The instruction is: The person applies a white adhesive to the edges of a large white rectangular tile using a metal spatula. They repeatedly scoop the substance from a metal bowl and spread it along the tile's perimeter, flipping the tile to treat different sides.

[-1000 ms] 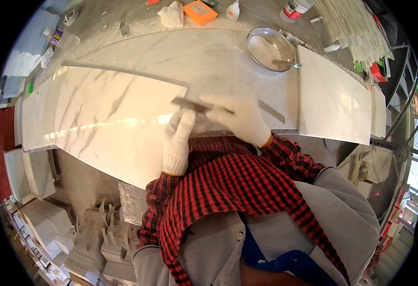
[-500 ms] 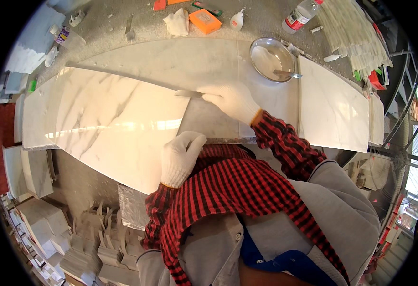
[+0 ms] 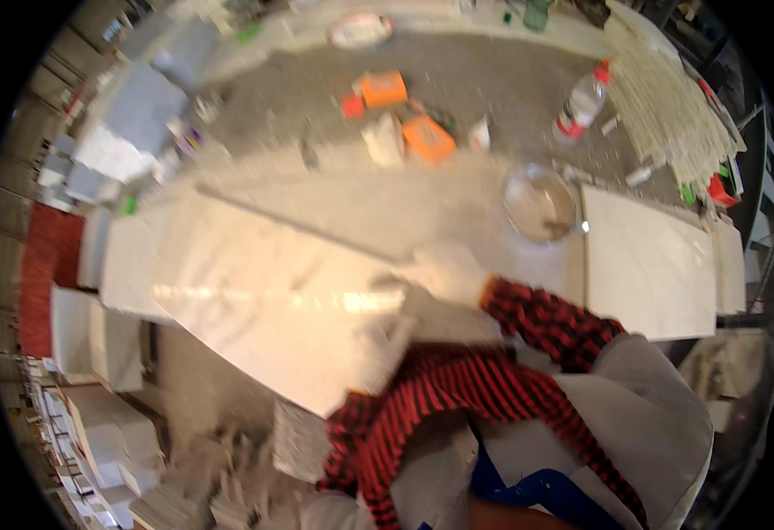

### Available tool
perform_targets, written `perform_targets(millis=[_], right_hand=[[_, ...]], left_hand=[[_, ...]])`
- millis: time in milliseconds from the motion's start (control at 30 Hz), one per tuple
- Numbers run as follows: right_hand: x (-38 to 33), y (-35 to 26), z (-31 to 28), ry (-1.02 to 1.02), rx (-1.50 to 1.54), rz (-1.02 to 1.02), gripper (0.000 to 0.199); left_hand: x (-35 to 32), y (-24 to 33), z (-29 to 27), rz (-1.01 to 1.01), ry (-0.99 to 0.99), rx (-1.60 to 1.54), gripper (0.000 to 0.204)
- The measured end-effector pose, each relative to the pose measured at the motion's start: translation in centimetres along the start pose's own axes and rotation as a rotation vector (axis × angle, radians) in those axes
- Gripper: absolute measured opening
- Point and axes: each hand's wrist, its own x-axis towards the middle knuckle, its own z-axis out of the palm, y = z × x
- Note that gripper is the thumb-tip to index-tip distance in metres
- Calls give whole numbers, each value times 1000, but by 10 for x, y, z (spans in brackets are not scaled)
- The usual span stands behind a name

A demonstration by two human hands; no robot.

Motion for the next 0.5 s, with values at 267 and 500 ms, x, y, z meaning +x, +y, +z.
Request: perform_targets(millis=[267, 500], right_hand=[[-2, 14, -14, 49, 104, 76, 29], [-4, -6, -5, 60, 270, 4, 28]], left_hand=[[27, 19, -1, -73, -207, 116, 38], [21, 12, -17, -170, -293, 60, 45]])
